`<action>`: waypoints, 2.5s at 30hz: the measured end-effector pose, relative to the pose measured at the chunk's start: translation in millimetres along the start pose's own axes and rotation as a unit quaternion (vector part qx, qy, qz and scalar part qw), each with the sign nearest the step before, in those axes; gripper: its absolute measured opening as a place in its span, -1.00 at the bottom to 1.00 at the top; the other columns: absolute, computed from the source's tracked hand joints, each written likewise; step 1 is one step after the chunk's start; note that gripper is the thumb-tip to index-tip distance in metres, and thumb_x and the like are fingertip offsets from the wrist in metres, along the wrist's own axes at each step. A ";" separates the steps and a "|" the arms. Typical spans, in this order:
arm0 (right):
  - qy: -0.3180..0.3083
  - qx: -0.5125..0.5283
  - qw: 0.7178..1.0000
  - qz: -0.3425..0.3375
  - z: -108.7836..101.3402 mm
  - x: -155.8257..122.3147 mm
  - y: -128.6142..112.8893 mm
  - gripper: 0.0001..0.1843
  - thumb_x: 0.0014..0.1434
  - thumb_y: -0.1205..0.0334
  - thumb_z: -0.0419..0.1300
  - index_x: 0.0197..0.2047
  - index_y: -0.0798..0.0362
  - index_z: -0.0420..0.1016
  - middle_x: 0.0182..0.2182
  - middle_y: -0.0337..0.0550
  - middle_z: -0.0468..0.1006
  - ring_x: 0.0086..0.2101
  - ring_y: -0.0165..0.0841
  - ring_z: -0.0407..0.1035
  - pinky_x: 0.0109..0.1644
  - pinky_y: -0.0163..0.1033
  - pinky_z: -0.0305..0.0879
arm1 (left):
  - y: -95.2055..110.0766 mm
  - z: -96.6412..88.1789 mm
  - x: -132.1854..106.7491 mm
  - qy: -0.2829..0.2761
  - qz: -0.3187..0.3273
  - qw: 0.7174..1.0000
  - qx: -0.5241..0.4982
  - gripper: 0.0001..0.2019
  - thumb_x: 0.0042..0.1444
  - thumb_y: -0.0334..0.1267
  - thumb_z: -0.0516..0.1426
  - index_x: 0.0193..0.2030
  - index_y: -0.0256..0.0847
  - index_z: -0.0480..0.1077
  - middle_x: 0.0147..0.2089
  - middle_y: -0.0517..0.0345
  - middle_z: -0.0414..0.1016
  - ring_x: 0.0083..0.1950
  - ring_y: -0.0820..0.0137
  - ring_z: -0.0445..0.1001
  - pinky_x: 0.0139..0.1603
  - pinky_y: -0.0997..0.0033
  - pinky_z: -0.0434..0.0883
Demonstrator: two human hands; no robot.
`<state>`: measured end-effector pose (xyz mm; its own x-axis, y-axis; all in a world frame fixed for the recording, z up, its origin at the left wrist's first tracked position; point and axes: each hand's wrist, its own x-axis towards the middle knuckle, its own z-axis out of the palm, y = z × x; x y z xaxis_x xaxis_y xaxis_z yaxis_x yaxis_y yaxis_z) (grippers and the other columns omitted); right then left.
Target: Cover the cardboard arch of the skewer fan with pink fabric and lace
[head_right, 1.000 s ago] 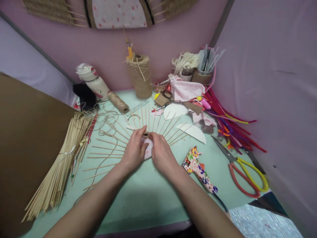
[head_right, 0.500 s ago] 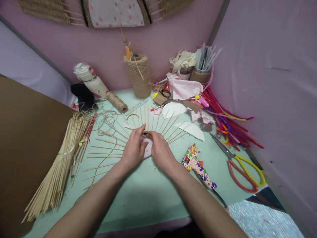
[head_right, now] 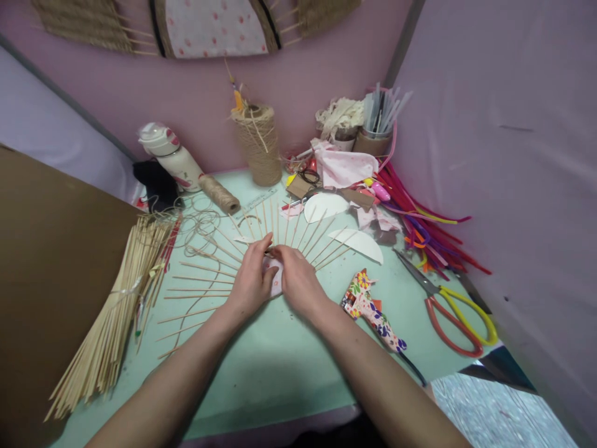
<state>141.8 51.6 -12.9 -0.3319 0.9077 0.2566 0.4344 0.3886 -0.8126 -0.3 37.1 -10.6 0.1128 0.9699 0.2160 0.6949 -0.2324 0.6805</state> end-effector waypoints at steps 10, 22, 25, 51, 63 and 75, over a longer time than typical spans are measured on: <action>0.291 0.009 0.957 0.011 -48.5 -20.9 -15.7 -0.68 0.23 0.32 0.12 0.06 -0.02 0.34 -0.05 -0.03 0.47 -0.07 -0.25 0.40 0.05 -0.04 0.35 | 8.9 -45.6 -13.6 0.065 0.023 0.993 0.094 -0.45 0.17 -0.40 0.10 0.31 -0.12 0.13 0.22 -0.06 0.32 0.25 0.19 0.27 0.29 0.04 0.24; 0.066 -0.047 0.992 0.101 -31.9 -43.5 -4.9 -0.67 0.30 0.27 -0.01 0.11 0.06 0.33 0.01 0.02 0.52 0.00 -0.21 0.41 0.07 -0.02 0.36 | 4.7 -28.6 -69.2 -0.004 -0.041 0.985 0.165 -0.51 0.16 -0.39 0.16 0.23 -0.11 0.23 0.25 -0.13 0.27 0.25 0.07 0.25 0.20 -0.12 0.30; 0.022 -0.067 0.994 0.081 -21.8 -47.3 -4.0 -0.60 0.29 0.33 -0.06 0.16 0.09 0.30 0.05 0.05 0.48 0.06 -0.18 0.36 0.14 0.03 0.32 | -4.0 -30.2 -69.0 -0.002 -0.022 0.988 0.150 -0.51 0.18 -0.41 0.13 0.25 -0.11 0.20 0.26 -0.12 0.26 0.28 0.11 0.24 0.24 -0.08 0.29; -0.066 -0.193 0.979 -0.013 -6.1 -19.1 -9.9 -0.59 0.23 0.41 0.02 0.14 0.06 0.33 0.08 0.05 0.47 0.03 -0.08 0.27 0.05 0.04 0.21 | -33.1 -74.6 49.0 -0.157 0.170 0.929 0.287 -0.91 0.20 -0.29 0.14 -0.26 -0.19 0.48 0.19 -0.05 0.36 0.28 0.05 0.18 0.21 -0.11 0.11; -0.078 -0.216 0.973 -0.006 -8.6 -18.8 -12.7 -0.61 0.25 0.38 -0.01 0.14 0.06 0.33 0.10 0.02 0.47 0.04 -0.12 0.28 0.04 -0.02 0.19 | -11.0 -77.4 18.0 -0.221 0.063 0.911 0.343 -0.79 0.31 -0.29 -0.03 -0.04 -0.21 0.38 -0.22 0.07 0.51 -0.18 0.27 0.48 -0.18 0.31 0.34; -0.085 -0.242 0.966 -0.010 -10.9 -19.3 -14.0 -0.61 0.24 0.37 0.01 0.13 0.04 0.33 0.09 0.00 0.49 0.03 -0.13 0.31 0.02 -0.03 0.15 | -8.6 -80.7 -18.7 -0.165 -0.074 0.946 0.268 -0.76 0.30 -0.29 -0.03 -0.01 -0.14 0.41 -0.20 0.08 0.53 -0.18 0.26 0.51 -0.20 0.34 0.35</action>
<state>151.2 30.4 -0.8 -0.4596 0.8760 0.1463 0.7538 0.4719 -0.4573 -65.7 15.0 36.0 0.1399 0.9797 -0.1437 0.9707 -0.1071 0.2149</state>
